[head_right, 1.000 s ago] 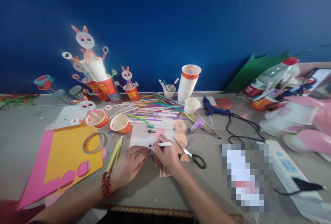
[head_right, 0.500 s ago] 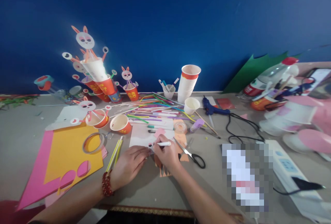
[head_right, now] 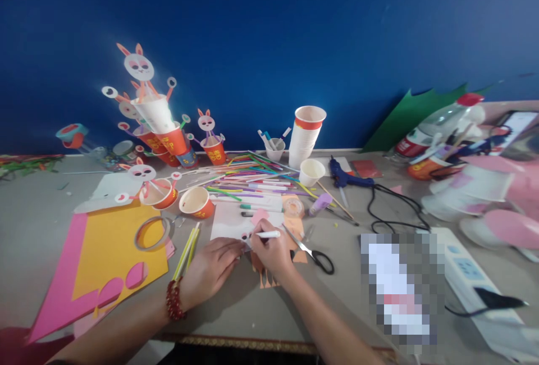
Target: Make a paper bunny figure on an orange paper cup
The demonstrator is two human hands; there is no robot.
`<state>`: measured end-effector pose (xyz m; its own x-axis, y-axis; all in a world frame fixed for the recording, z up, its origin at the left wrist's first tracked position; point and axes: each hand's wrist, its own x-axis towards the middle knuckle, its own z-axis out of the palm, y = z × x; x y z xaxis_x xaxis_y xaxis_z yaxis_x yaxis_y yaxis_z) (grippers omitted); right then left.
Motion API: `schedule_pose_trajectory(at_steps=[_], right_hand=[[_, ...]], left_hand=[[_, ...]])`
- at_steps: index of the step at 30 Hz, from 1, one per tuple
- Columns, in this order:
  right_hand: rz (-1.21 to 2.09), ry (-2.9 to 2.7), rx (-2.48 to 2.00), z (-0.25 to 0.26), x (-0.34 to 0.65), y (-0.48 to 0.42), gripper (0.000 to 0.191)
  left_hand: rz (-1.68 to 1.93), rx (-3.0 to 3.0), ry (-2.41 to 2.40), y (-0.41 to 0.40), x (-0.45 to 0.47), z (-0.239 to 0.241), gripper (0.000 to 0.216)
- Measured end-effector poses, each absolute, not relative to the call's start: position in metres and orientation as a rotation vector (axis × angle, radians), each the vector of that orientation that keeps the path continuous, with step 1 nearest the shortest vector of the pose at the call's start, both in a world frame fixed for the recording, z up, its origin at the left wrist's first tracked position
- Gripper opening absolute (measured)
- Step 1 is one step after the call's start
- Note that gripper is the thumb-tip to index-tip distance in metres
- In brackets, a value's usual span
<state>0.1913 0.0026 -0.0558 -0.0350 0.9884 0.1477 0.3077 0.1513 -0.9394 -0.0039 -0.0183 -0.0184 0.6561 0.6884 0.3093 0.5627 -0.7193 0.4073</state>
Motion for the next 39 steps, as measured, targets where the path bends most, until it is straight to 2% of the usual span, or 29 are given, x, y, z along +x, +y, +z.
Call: schedule_pose_trajectory(at_steps=[9,17,28,39], right_hand=[[0.959,-1.322,-1.266,-0.046,0.19,0.0,0.009],[1.011,-1.371,-1.264,-0.03,0.198,0.004,0.006],[0.978,-1.5,-1.368,-0.057,0.207,0.006,0.01],[0.946,-1.605,-1.393,-0.061,0.208,0.007,0.011]], left_hand=[[0.657,2.606,1.009,-0.02,-0.003,-0.02,0.029],[0.699,2.639,1.009,-0.021,-0.003,-0.019,0.027],[0.56,2.703,0.961,-0.023,0.002,-0.034,0.024],[0.519,2.712,0.975,-0.021,0.001,-0.043,0.024]])
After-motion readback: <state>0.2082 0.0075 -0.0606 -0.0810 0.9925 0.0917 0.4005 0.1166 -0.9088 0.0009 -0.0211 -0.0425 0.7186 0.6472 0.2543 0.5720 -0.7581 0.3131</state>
